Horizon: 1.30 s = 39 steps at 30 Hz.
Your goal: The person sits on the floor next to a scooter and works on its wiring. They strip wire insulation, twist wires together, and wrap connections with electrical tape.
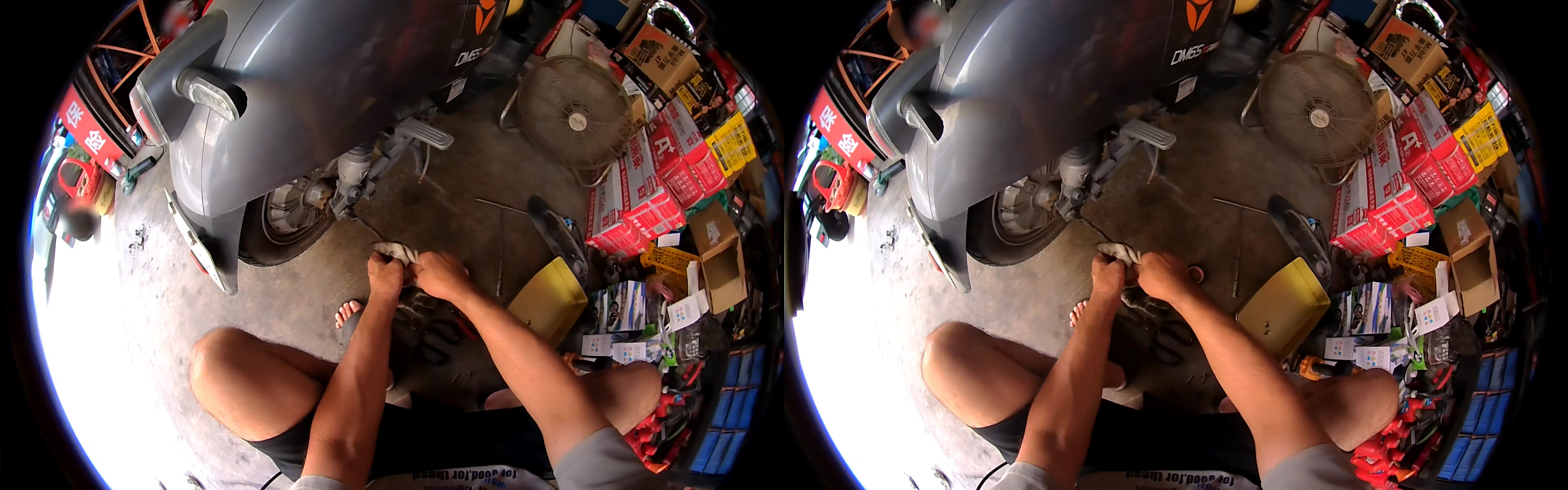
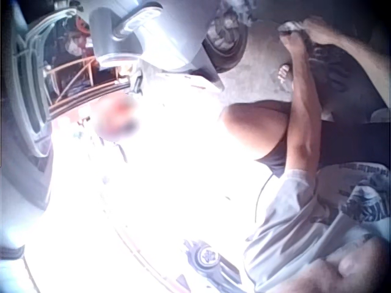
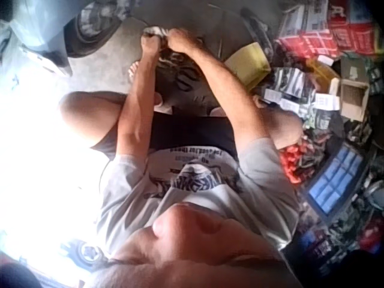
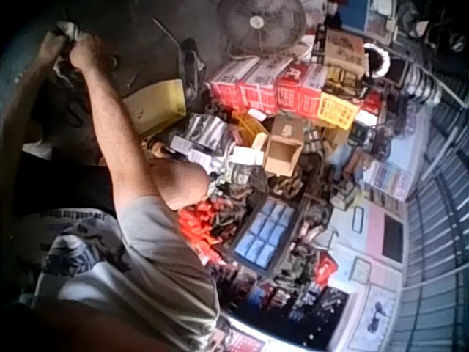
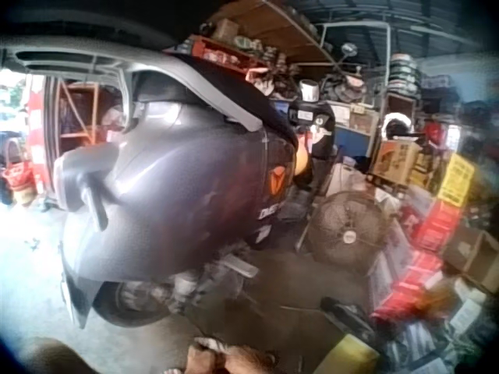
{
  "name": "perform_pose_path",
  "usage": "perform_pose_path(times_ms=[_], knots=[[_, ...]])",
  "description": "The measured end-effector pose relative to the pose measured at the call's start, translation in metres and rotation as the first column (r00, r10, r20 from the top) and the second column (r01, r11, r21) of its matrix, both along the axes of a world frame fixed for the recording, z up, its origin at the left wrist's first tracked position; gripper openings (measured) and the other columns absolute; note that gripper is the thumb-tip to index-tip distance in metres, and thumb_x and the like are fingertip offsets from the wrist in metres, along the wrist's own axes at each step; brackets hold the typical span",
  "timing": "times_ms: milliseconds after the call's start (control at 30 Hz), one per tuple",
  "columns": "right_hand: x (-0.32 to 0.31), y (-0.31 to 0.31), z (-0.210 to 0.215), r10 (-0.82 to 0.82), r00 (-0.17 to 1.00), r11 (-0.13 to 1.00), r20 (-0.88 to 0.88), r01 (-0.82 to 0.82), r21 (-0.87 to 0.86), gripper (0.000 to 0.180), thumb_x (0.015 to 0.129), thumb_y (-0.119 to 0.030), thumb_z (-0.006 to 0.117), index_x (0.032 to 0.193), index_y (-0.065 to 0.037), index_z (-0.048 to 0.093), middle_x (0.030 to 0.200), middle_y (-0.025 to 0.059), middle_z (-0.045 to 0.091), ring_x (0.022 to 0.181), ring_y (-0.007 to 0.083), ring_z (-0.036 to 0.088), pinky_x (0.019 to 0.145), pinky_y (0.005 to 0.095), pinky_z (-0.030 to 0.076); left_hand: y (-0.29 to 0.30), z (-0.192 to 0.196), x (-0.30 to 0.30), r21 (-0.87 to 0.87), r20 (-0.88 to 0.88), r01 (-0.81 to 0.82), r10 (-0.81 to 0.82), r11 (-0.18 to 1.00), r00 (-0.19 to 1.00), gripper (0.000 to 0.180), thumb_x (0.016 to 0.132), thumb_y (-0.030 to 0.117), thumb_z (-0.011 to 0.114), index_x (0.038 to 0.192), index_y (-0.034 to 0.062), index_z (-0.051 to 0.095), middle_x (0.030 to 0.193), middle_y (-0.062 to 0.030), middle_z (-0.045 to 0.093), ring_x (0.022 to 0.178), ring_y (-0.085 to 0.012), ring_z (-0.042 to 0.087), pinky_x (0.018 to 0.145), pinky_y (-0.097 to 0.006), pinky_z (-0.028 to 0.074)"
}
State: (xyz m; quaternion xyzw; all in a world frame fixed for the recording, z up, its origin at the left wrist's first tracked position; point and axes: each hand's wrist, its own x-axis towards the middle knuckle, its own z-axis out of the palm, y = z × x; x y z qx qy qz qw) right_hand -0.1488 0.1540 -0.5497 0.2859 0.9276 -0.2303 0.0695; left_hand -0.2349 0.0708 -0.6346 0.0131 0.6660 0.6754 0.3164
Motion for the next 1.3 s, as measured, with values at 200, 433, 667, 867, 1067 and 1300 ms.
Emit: perform_pose_path(times_ms=[200, 433, 667, 867, 1067, 1300], knots=[[0.06, 0.0, -0.032, -0.207, 0.971, 0.974, -0.121, 0.193, -0.118, 0.039, 0.085, -0.033, 0.054, 0.079, 0.004, 0.065, 0.077, 0.0251, 0.063, 0.078, 0.0404, 0.063, 0.07, 0.0449, 0.048, 0.0, -0.009, 0.001, 0.08, -0.053, -0.062, 0.067, 0.995, 0.996, 0.013, 0.084, 0.012, 0.063, 0.083, 0.0046, 0.053, 0.068, -0.0023, 0.054, 0.057, -0.0116, 0.049, 0.052, -0.026, 0.04], [0.142, 0.014, -0.059, -0.129, 0.929, 0.905, 0.347, 0.253, -0.341, 0.039, 0.078, -0.04, 0.062, 0.08, -0.001, 0.067, 0.076, 0.0158, 0.067, 0.077, 0.0309, 0.066, 0.071, 0.0377, 0.049, -0.002, 0.014, 0.016, 0.293, 0.22, -0.06, -0.006, 0.954, 0.976, 0.013, 0.087, 0.016, 0.066, 0.085, 0.0097, 0.055, 0.07, 0.0024, 0.055, 0.058, -0.0078, 0.051, 0.052, -0.022, 0.041], [0.112, 0.007, -0.064, -0.413, 0.886, 0.871, -0.211, 0.316, -0.376, 0.028, 0.086, -0.03, 0.058, 0.093, -0.003, 0.064, 0.088, 0.0183, 0.066, 0.086, 0.0332, 0.065, 0.074, 0.04, 0.049, 0.003, 0.025, 0.033, 0.344, 0.252, 0.074, -0.169, 0.936, 0.953, 0.01, 0.086, 0.014, 0.068, 0.091, 0.0134, 0.059, 0.079, 0.0031, 0.061, 0.069, -0.0084, 0.059, 0.061, -0.022, 0.047], [0.037, 0.023, -0.003, -0.307, 0.917, 0.926, -0.256, 0.225, -0.303, 0.02, 0.084, -0.017, 0.057, 0.09, 0.0, 0.066, 0.083, 0.0137, 0.068, 0.078, 0.0222, 0.066, 0.07, 0.0325, 0.049, -0.005, 0.0, 0.027, 0.394, 0.052, 0.141, -0.175, 0.908, 0.983, 0.011, 0.086, 0.007, 0.065, 0.093, 0.0056, 0.057, 0.074, -0.0002, 0.058, 0.062, -0.0091, 0.055, 0.058, -0.022, 0.045], [0.012, 0.05, -0.014, -0.14, 0.987, 0.914, -0.074, 0.1, -0.393, 0.014, 0.077, -0.011, 0.06, 0.083, 0.0, 0.066, 0.072, 0.0083, 0.065, 0.066, 0.0155, 0.059, 0.06, 0.0317, 0.047, -0.002, 0.006, 0.029, 0.252, -0.028, 0.186, -0.185, 0.95, 0.982, 0.016, 0.084, 0.003, 0.064, 0.099, 0.0022, 0.057, 0.072, 0.0004, 0.056, 0.062, -0.0093, 0.053, 0.057, -0.023, 0.044], [-0.002, 0.058, -0.014, -0.176, 0.984, 0.924, -0.042, 0.15, -0.352, 0.021, 0.079, -0.017, 0.06, 0.088, 0.0, 0.069, 0.086, 0.0193, 0.068, 0.082, 0.029, 0.067, 0.073, 0.0388, 0.051, -0.007, 0.003, 0.026, 0.242, -0.029, 0.213, -0.213, 0.947, 0.977, 0.014, 0.082, 0.003, 0.065, 0.095, 0.0019, 0.058, 0.073, 0.0001, 0.058, 0.065, -0.0088, 0.054, 0.059, -0.023, 0.044]])
